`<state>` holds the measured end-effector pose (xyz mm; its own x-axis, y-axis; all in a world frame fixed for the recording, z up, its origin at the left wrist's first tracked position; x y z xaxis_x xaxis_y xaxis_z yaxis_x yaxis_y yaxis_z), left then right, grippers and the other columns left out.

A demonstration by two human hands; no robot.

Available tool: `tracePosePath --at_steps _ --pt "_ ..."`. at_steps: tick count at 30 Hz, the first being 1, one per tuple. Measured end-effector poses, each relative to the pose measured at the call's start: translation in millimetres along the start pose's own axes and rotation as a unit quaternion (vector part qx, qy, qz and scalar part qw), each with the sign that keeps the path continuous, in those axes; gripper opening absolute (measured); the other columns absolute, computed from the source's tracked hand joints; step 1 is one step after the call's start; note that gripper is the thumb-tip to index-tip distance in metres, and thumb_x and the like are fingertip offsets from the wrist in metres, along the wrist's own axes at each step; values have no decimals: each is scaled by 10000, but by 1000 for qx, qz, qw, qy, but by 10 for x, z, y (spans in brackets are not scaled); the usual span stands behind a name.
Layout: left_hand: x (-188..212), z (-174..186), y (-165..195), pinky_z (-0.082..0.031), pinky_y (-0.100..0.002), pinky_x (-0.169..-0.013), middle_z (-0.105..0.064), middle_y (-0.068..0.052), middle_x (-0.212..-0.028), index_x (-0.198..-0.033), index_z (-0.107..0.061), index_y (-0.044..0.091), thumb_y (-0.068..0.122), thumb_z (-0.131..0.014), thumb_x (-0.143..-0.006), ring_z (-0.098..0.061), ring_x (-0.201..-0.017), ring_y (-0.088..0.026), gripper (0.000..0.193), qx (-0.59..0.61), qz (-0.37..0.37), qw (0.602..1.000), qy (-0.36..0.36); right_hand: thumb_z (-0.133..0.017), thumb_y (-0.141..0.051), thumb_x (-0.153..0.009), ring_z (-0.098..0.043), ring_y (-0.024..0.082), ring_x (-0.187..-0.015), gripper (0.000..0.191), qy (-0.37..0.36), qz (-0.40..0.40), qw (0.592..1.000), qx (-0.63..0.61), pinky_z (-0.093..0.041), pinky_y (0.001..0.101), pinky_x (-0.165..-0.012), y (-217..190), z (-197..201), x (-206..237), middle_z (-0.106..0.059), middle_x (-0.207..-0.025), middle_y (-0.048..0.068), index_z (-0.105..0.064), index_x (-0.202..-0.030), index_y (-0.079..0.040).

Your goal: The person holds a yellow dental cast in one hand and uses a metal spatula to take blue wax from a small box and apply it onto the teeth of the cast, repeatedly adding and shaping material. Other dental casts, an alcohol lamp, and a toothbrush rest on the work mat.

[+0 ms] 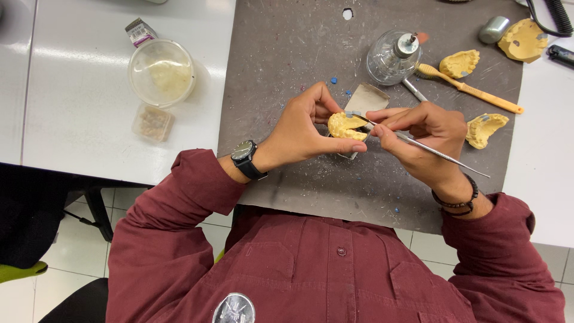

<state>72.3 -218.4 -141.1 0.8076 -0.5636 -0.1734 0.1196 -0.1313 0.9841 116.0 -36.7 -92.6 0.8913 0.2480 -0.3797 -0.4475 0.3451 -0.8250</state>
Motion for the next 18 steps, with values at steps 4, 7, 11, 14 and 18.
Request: tracePosePath --at_steps 4,7,11,14,18 --pt "5 0 -6 -658 -267 -862 -754 -109 -1014 -1043 -482 62 339 -953 -769 -776 -980 -137 612 -1 2 1000 0 -768 46 -965 -770 305 -1040 183 2 -1 1000 11 -662 339 -862 -25 -5 12 -746 -915 182 -602 -897 14" --pt "21 19 -1 -658 -266 -860 -738 -107 -1014 -1041 -488 62 351 -954 -767 -779 -979 -137 614 -31 -11 999 4 -771 40 -972 -771 302 -1039 169 1 2 1000 9 -665 343 -876 -23 -36 21 -749 -929 181 -615 -910 19" --pt "39 27 -29 -662 -270 -870 -744 -105 -1013 -1041 -495 63 373 -953 -764 -780 -982 -144 618 -23 -8 1000 6 -779 30 -965 -771 303 -1039 165 0 2 1000 18 -664 340 -862 -7 -58 29 -749 -929 182 -624 -908 20" --pt "32 32 -31 -665 -271 -857 -743 -106 -1009 -1042 -499 62 380 -954 -757 -784 -972 -147 624 -38 -11 999 5 -777 25 -972 -770 301 -1039 159 0 3 1000 15 -667 343 -874 3 -58 27 -752 -943 185 -626 -920 21" --pt "28 27 -34 -667 -272 -860 -745 -108 -1013 -1046 -497 62 383 -954 -759 -784 -974 -147 628 -33 -10 999 3 -773 18 -982 -769 298 -1050 162 -3 -2 1000 2 -669 342 -884 15 -60 27 -752 -951 183 -621 -926 15"
Point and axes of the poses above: each hand's wrist, its own x-axis away from the middle knuckle, its own z-axis out of the back of the hand, y = z × x, the point moved 8 cm from there along -x, towards the middle knuckle
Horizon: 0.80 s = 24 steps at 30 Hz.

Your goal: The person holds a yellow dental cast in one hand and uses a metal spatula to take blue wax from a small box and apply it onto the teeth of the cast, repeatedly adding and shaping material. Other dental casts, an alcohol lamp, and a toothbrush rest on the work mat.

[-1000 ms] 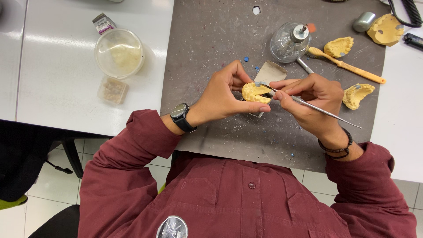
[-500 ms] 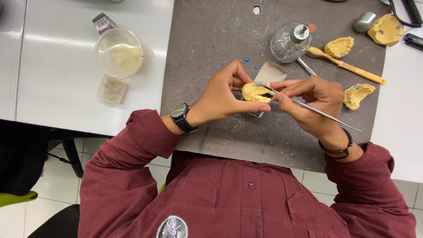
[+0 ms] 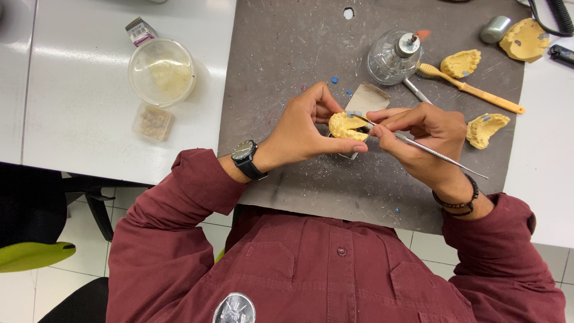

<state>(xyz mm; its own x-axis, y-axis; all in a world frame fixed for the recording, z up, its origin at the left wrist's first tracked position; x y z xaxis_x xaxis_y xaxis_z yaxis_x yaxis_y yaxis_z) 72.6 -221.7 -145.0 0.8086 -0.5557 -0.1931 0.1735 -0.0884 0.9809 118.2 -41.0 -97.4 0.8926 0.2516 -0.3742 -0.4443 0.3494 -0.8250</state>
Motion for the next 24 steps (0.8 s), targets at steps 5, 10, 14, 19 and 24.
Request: tracePosePath --at_steps 5,10,14,19,24 --pt "6 5 9 -666 -274 -863 -743 -110 -1014 -1044 -494 61 376 -955 -758 -783 -976 -149 627 4 0 1000 1 -778 19 -970 -768 301 -1051 167 -3 -1 1000 17 -665 335 -861 -8 11 -6 -753 -947 187 -620 -915 14" --pt "17 7 0 -665 -276 -875 -745 -105 -1015 -1047 -491 62 367 -955 -759 -782 -983 -148 626 15 3 1000 1 -779 24 -973 -769 301 -1045 163 -3 9 1000 15 -662 333 -870 -38 -11 -9 -751 -943 179 -628 -912 16" --pt "41 16 -10 -664 -276 -876 -740 -104 -1021 -1047 -492 60 353 -958 -764 -782 -988 -150 620 14 0 1000 2 -786 23 -965 -773 300 -1039 170 -1 7 1000 28 -659 324 -851 -43 -35 0 -752 -922 169 -631 -895 11" --pt "38 7 -18 -663 -272 -867 -737 -104 -1020 -1047 -486 57 357 -958 -761 -781 -986 -149 628 17 2 1000 0 -783 21 -968 -775 298 -1043 168 2 0 999 32 -659 317 -834 -34 -22 11 -756 -931 174 -629 -901 13" --pt "35 12 -22 -665 -274 -867 -741 -107 -1019 -1053 -491 62 370 -956 -758 -784 -981 -149 631 -4 -1 1000 -4 -777 26 -975 -770 309 -1041 152 4 5 1000 10 -668 342 -870 -12 -33 16 -749 -951 188 -636 -919 27"
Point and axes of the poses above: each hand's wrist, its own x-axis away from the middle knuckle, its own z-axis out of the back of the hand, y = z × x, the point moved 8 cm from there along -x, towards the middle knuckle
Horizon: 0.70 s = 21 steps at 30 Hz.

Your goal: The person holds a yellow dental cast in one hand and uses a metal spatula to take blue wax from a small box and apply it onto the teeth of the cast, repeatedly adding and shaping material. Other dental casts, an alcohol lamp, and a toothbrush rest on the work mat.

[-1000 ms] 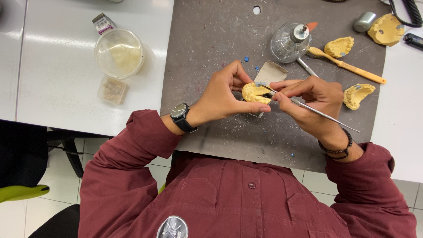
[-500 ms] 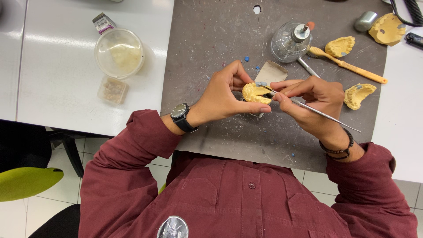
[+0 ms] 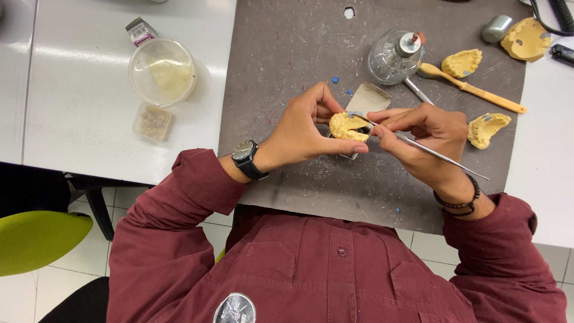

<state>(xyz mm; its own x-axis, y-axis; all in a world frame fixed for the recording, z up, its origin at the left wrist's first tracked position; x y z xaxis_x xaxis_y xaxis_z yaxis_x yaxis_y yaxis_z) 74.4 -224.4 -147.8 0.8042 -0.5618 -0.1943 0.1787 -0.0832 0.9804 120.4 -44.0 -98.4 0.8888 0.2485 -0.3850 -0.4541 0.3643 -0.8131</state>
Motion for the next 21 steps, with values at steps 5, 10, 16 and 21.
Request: tracePosePath --at_steps 5,10,16,21 --pt "3 -5 -3 -666 -278 -880 -743 -109 -1026 -1055 -487 65 373 -953 -763 -784 -992 -153 630 4 0 1000 -1 -768 24 -986 -767 313 -1050 151 -3 -8 1000 -15 -671 351 -890 30 3 7 -749 -956 192 -629 -928 32" --pt "23 4 -7 -661 -279 -873 -733 -115 -1028 -1052 -484 61 358 -962 -763 -780 -996 -156 633 16 -2 1000 2 -770 29 -983 -769 314 -1040 164 -1 -2 1000 -4 -670 347 -875 19 -13 18 -749 -949 198 -617 -923 28" --pt "29 7 -25 -662 -273 -866 -746 -111 -1017 -1047 -485 58 355 -961 -751 -782 -985 -149 635 19 11 1000 3 -772 27 -980 -773 312 -1032 176 1 4 1000 13 -671 336 -837 15 -9 14 -750 -931 198 -609 -915 24" --pt "23 6 -13 -662 -275 -876 -738 -114 -1029 -1052 -483 58 356 -961 -757 -779 -994 -150 636 18 1 1000 3 -772 28 -980 -769 312 -1036 171 -1 4 1000 3 -673 344 -852 20 -18 13 -747 -934 198 -614 -914 25"
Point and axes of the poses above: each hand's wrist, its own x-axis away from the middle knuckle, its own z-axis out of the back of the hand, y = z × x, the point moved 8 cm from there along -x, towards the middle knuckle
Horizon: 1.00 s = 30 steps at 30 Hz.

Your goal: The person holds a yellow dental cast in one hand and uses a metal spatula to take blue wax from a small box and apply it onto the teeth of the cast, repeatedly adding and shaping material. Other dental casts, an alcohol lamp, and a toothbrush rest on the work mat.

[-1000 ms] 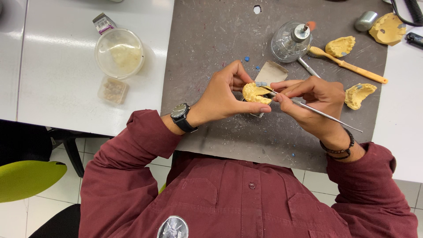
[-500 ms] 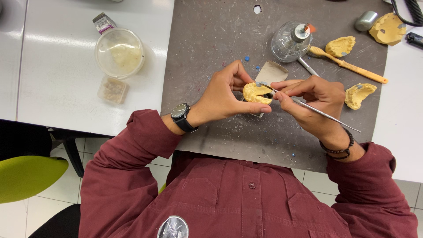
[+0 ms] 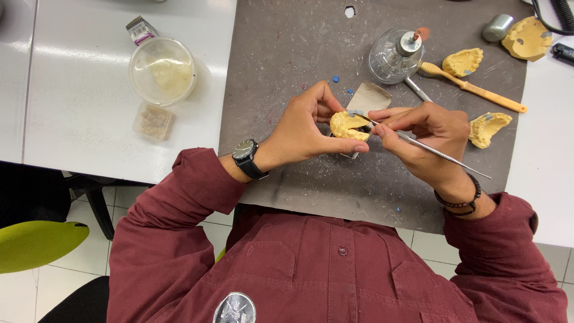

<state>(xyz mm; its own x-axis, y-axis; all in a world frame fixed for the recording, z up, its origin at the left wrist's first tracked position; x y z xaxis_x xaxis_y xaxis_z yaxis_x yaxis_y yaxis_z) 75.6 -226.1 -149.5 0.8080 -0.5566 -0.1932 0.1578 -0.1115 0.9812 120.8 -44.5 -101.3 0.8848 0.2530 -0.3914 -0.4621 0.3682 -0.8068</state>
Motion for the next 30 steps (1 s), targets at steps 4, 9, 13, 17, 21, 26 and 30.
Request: tracePosePath --at_steps 4,9,13,17,21,26,30 --pt "3 1 -4 -663 -274 -889 -740 -113 -1042 -1058 -480 61 363 -955 -766 -778 -1005 -148 634 8 0 1000 -5 -771 35 -975 -766 317 -1047 161 -3 2 1000 -5 -673 351 -868 0 -8 -1 -742 -924 188 -621 -917 29" --pt "2 3 -5 -663 -272 -868 -741 -115 -1022 -1051 -484 61 364 -955 -762 -782 -980 -149 631 -6 -2 1000 -5 -766 42 -974 -766 319 -1051 155 -7 1 1000 -9 -671 354 -878 0 -12 1 -740 -916 180 -625 -910 31" --pt "30 7 -5 -662 -265 -866 -746 -108 -1016 -1051 -487 62 370 -953 -765 -783 -976 -145 628 -11 -3 1000 -5 -765 40 -980 -765 314 -1051 151 -8 3 1000 -20 -667 355 -899 -20 -38 15 -740 -892 180 -626 -920 29" --pt "30 7 5 -658 -263 -861 -738 -107 -1023 -1054 -487 61 363 -957 -767 -780 -981 -146 628 -10 -10 1000 -5 -774 38 -962 -767 314 -1048 163 -11 -1 1000 16 -667 336 -850 -34 -29 4 -746 -904 180 -627 -894 21" --pt "28 6 0 -658 -265 -859 -737 -106 -1022 -1051 -485 61 358 -959 -762 -779 -983 -147 630 -2 -5 1000 -4 -774 37 -966 -770 303 -1043 169 -8 -5 1000 8 -665 335 -865 -44 -30 0 -748 -921 181 -620 -897 19" --pt "31 9 10 -661 -269 -873 -737 -108 -1026 -1055 -483 62 354 -959 -768 -780 -992 -149 628 -2 -9 1000 -6 -772 36 -971 -771 295 -1039 163 -10 2 1000 4 -666 335 -882 -57 -35 -4 -747 -923 177 -625 -905 19" --pt "31 5 2 -664 -270 -880 -739 -110 -1031 -1058 -482 63 350 -958 -771 -780 -996 -150 626 5 -9 1000 -7 -781 29 -960 -774 293 -1028 166 -11 4 1000 21 -665 322 -843 -53 -20 -3 -749 -912 176 -629 -894 15"
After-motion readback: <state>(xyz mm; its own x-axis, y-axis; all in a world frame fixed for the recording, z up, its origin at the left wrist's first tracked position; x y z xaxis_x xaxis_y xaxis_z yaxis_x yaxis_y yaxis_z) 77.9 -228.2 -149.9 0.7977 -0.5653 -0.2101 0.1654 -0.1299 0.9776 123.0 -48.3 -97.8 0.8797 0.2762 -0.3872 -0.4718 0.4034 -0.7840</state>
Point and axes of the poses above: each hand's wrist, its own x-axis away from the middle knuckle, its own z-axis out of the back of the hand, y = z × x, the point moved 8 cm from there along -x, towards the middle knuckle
